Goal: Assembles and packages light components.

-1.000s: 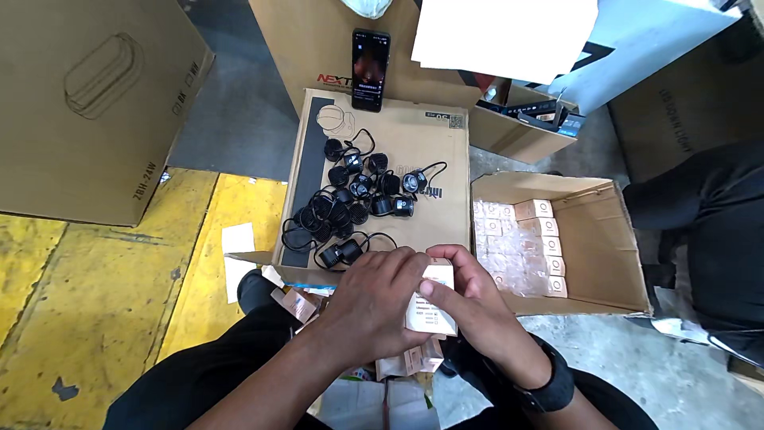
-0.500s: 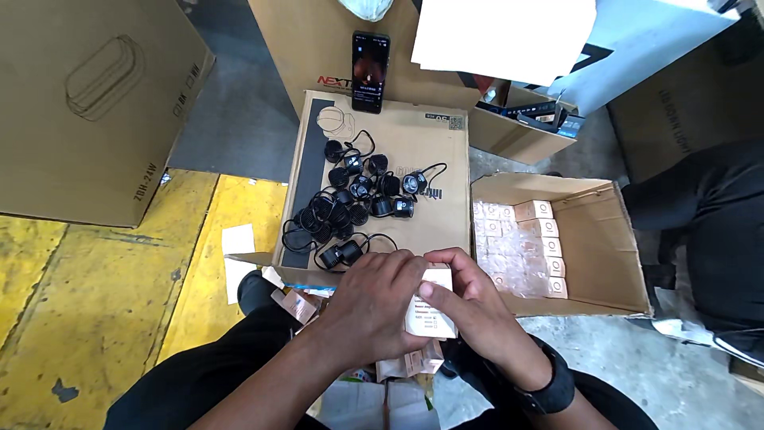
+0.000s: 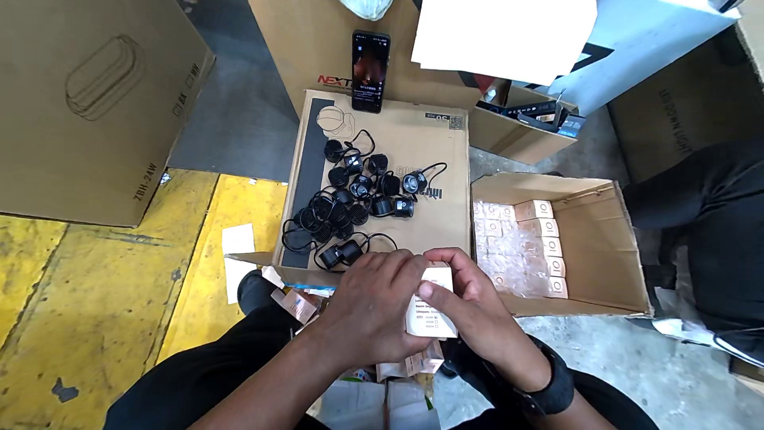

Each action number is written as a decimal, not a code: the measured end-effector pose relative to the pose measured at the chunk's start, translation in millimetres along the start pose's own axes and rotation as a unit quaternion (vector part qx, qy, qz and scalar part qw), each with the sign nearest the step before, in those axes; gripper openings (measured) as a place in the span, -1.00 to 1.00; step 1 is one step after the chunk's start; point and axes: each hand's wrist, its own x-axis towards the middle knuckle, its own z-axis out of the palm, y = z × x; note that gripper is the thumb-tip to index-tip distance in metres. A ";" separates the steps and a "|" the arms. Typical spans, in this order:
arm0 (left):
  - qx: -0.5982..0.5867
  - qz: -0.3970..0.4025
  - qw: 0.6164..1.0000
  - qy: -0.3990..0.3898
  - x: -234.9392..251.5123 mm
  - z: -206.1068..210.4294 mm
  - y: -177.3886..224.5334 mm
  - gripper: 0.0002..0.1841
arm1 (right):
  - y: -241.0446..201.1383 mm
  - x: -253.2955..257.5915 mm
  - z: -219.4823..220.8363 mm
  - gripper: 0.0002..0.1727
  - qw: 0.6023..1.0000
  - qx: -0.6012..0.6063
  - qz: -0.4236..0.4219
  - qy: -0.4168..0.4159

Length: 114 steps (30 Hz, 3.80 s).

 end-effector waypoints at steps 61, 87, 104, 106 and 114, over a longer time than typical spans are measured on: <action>0.002 0.000 1.000 0.006 -0.1 -0.1 0.0 -0.06 | -1.2 -0.3 0.0 -0.46 1.000 -0.002 0.008 0.003; 0.003 0.002 1.000 0.009 -0.9 0.8 -0.5 -0.05 | 0.4 -0.6 -0.5 -0.48 1.000 0.001 -0.001 -0.001; 0.003 0.003 1.000 0.010 -0.7 0.7 -0.1 -0.05 | -0.4 -0.5 -0.2 -0.47 1.000 -0.004 0.000 -0.001; -0.002 0.004 1.000 0.010 -0.7 0.9 -0.3 -0.05 | -0.4 -0.6 -0.2 -0.48 1.000 -0.005 0.000 0.001; -0.003 0.005 1.000 0.014 -0.6 1.1 -0.4 -0.05 | -1.1 -0.5 -0.4 -0.47 1.000 -0.007 0.004 0.000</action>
